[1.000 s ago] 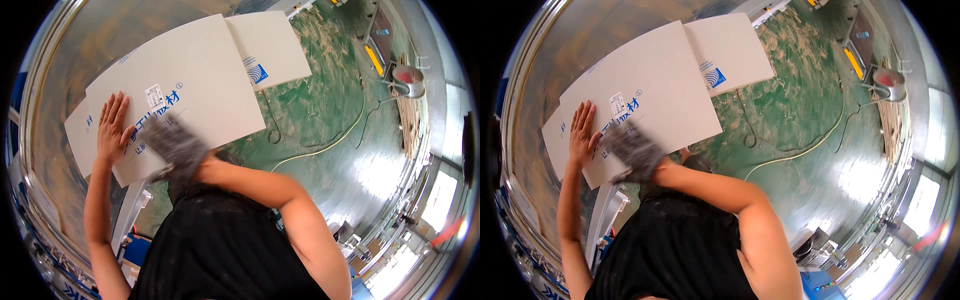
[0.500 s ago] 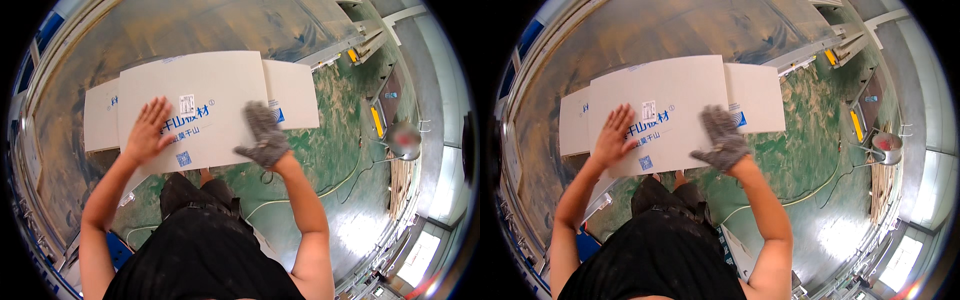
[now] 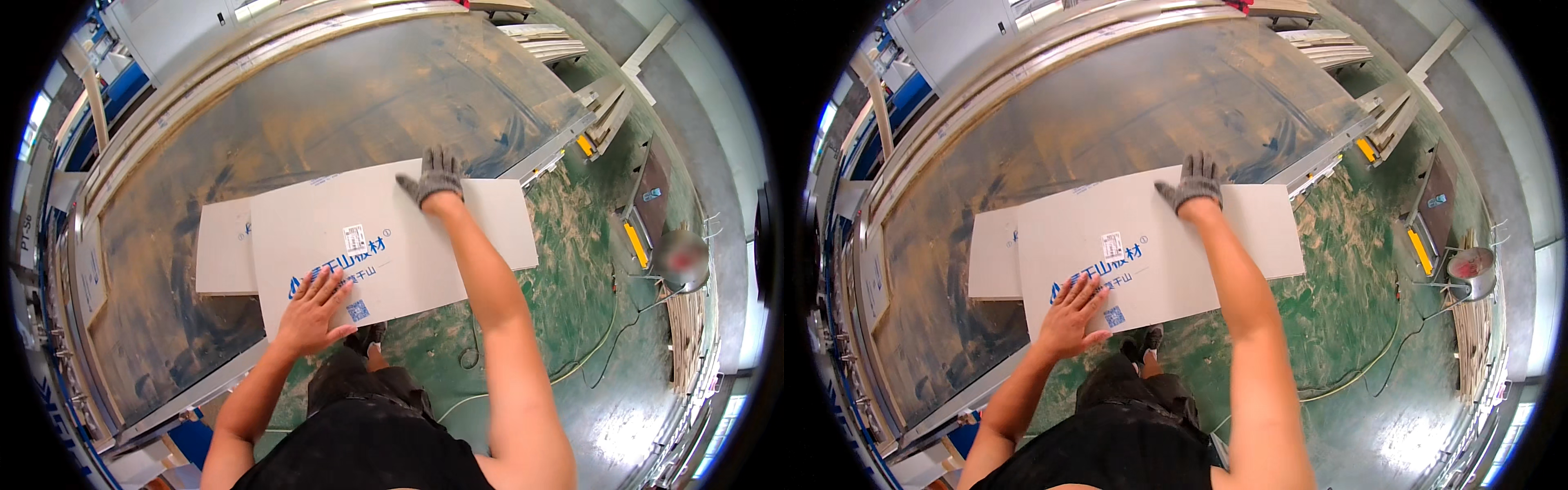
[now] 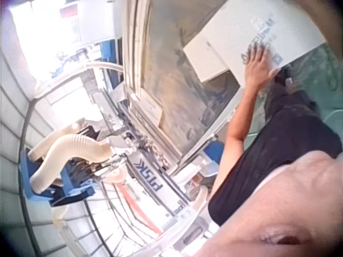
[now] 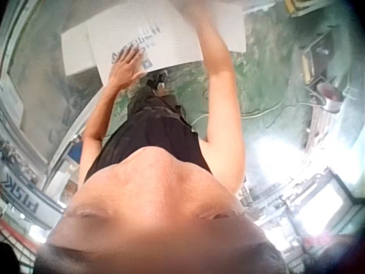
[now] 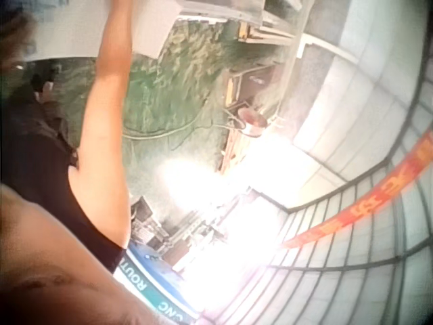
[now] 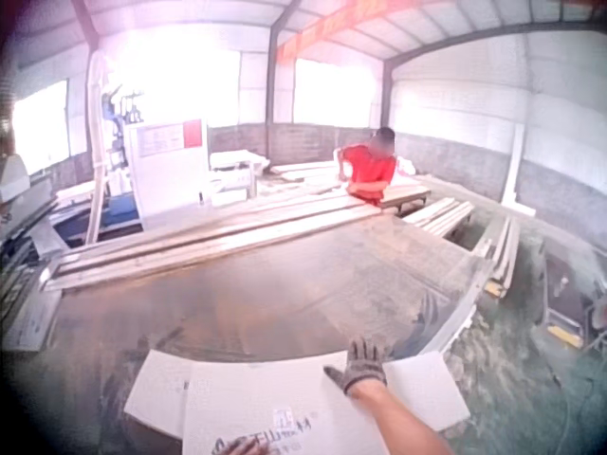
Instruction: The person aligns wooden panels on a processing machine with another worker and then carries a panel to a storage stack.
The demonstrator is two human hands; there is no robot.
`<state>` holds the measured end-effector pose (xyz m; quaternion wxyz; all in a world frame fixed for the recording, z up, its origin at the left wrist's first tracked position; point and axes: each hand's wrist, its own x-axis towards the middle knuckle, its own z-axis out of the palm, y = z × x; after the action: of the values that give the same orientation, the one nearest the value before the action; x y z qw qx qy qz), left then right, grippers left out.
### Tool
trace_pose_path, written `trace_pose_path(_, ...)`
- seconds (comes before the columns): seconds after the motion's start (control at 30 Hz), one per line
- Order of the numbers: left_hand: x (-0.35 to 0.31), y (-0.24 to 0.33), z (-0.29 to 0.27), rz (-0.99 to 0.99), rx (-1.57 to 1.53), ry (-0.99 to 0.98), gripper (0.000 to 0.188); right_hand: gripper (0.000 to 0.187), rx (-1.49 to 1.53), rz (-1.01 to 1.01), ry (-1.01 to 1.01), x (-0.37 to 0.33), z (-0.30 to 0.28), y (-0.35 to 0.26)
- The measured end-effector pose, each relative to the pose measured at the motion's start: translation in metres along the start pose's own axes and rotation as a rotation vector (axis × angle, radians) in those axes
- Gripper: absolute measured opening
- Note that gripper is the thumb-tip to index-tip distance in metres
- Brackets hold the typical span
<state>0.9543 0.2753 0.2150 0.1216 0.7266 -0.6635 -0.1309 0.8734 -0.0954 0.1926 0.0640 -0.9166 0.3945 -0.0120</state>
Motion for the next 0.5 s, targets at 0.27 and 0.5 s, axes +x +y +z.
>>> trace_pose_path(0.27, -0.079, -0.053, -0.022, -0.336, -0.389, 0.562, 0.046, 0.102, 0.100, 0.146, -0.002, -0.246, -0.005, 0.020)
trace_pose_path(0.5, -0.095, -0.142, -0.016, -0.720, -0.852, 0.769, 0.029, 0.054, 1.516, 0.816, 0.071, -0.250, 0.024, 0.028)
